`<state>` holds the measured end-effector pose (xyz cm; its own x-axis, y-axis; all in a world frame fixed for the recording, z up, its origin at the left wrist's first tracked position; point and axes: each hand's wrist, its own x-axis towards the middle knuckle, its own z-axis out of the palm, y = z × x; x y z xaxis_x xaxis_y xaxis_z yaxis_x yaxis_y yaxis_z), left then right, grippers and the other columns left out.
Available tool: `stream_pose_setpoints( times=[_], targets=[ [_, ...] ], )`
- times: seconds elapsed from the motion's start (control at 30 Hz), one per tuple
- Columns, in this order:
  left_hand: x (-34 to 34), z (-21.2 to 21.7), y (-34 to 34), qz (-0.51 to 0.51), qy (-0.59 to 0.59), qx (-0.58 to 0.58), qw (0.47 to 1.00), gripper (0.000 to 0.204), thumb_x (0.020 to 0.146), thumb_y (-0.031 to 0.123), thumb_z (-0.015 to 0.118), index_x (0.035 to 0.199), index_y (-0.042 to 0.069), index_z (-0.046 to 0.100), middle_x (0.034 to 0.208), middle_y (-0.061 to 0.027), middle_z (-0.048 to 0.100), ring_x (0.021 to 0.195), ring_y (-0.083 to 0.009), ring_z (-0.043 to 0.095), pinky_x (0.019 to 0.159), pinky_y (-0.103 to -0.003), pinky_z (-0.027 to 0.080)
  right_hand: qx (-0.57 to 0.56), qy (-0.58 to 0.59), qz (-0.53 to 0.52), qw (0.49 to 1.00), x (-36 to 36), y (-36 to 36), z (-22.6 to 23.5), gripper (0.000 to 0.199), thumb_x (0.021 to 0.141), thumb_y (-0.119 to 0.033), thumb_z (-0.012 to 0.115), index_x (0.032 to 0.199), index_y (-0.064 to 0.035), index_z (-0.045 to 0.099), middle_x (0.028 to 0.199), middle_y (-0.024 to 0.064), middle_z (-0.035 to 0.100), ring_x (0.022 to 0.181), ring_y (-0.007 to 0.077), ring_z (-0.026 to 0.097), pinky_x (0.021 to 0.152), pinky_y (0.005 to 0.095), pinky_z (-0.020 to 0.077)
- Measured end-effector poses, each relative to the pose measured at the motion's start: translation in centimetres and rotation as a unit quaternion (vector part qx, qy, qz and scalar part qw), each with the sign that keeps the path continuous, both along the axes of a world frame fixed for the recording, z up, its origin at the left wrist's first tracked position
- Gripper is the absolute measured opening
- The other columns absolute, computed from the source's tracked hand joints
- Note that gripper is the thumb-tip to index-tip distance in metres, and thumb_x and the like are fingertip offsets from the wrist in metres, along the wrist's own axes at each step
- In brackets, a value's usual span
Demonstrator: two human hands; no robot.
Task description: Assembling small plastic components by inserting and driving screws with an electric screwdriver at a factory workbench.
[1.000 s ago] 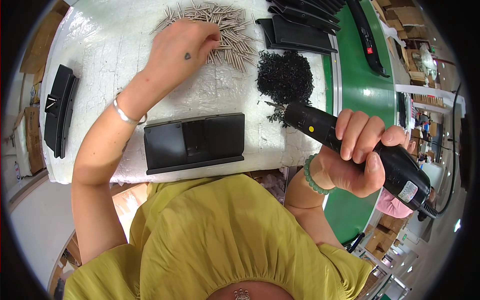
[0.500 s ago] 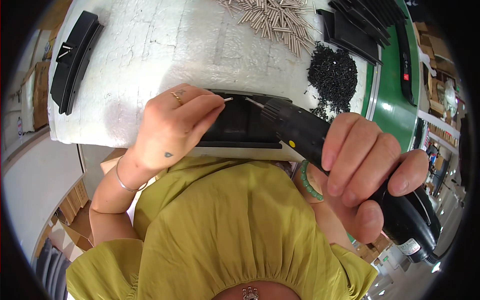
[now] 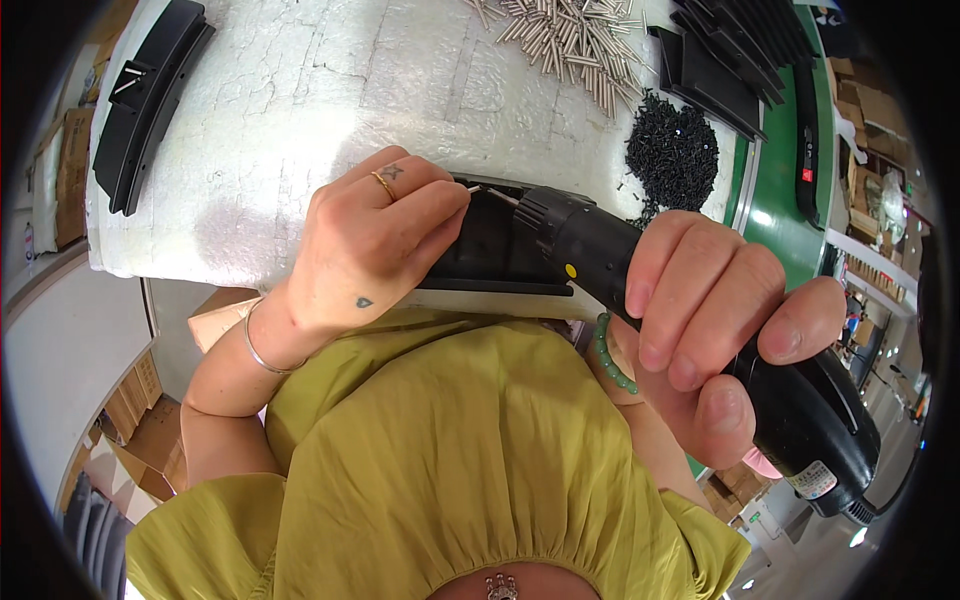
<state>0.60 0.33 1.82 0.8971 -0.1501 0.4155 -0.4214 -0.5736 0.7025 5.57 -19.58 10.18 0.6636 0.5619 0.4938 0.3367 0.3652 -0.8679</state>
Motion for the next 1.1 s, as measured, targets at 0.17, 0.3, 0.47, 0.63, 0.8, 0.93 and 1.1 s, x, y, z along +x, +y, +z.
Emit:
stream_pose_setpoints(
  times=[0.17,0.3,0.47,0.63,0.8,0.93,1.1],
  targets=[
    [-0.4,-0.2,0.2,0.01,-0.001,0.013,1.0,0.017,0.066,-0.002,0.069,0.079,0.005,0.06,0.075,-0.0047,0.057,0.066,-0.0227,0.055,0.054,-0.032,0.047,0.01,0.005,0.003,1.0,0.2,0.8,-0.7,0.03,0.078,-0.013,0.058,0.103,-0.0137,0.041,0.068,-0.0024,0.052,0.055,0.0102,0.049,0.059,0.0267,0.0402],
    [-0.2,-0.1,-0.1,-0.008,0.004,0.001,1.0,0.018,0.067,-0.008,0.07,0.082,0.001,0.064,0.076,-0.008,0.061,0.067,-0.0235,0.058,0.057,-0.031,0.048,-0.014,-0.014,0.013,1.0,0.4,1.0,-0.2,0.029,0.078,-0.012,0.059,0.098,-0.014,0.039,0.067,-0.0027,0.052,0.054,0.0103,0.05,0.057,0.027,0.0417],
    [-0.9,-1.0,-0.4,-0.007,0.01,-0.009,1.0,0.013,0.069,0.004,0.071,0.079,0.005,0.062,0.073,-0.0035,0.059,0.068,-0.0215,0.057,0.053,-0.032,0.048,-0.042,-0.038,0.06,0.997,0.9,2.2,0.2,0.029,0.078,-0.011,0.061,0.095,-0.0134,0.037,0.067,-0.0025,0.052,0.052,0.0105,0.05,0.055,0.028,0.0432],
    [-0.7,-0.9,-0.5,-0.017,0.019,0.004,1.0,0.01,0.071,0.008,0.07,0.076,0.007,0.061,0.07,-0.0025,0.056,0.066,-0.0209,0.055,0.053,-0.032,0.047,-0.063,-0.056,0.076,0.994,1.3,3.0,0.4,0.03,0.078,-0.01,0.061,0.094,-0.0117,0.037,0.068,-0.0018,0.053,0.051,0.0107,0.05,0.055,0.0283,0.0433],
    [-0.9,-1.2,-0.2,-0.02,0.027,0.016,0.999,0.009,0.073,0.01,0.069,0.073,0.008,0.06,0.066,-0.0024,0.053,0.065,-0.021,0.055,0.053,-0.033,0.047,-0.07,-0.032,0.073,0.994,1.1,3.5,0.3,0.032,0.078,-0.007,0.063,0.096,-0.01,0.037,0.067,0.0005,0.052,0.052,0.0116,0.048,0.054,0.0292,0.0428],
    [-0.7,-1.0,-0.3,-0.037,0.044,0.037,0.998,0.009,0.074,0.01,0.068,0.072,0.008,0.06,0.066,-0.0032,0.052,0.066,-0.0226,0.055,0.055,-0.035,0.047,-0.083,0.01,0.006,0.997,0.0,3.8,0.7,0.031,0.078,-0.005,0.063,0.097,-0.0085,0.038,0.067,0.0034,0.05,0.052,0.0133,0.046,0.054,0.0301,0.0421],
    [-0.5,-0.6,-0.3,-0.038,0.051,-0.008,0.998,0.008,0.074,0.01,0.068,0.075,0.006,0.061,0.069,-0.0044,0.056,0.07,-0.0242,0.057,0.058,-0.036,0.048,-0.112,0.031,0.034,0.993,1.2,3.5,1.2,0.03,0.077,-0.001,0.058,0.102,-0.0064,0.041,0.068,0.005,0.05,0.053,0.0138,0.045,0.056,0.0312,0.041]
  ],
)
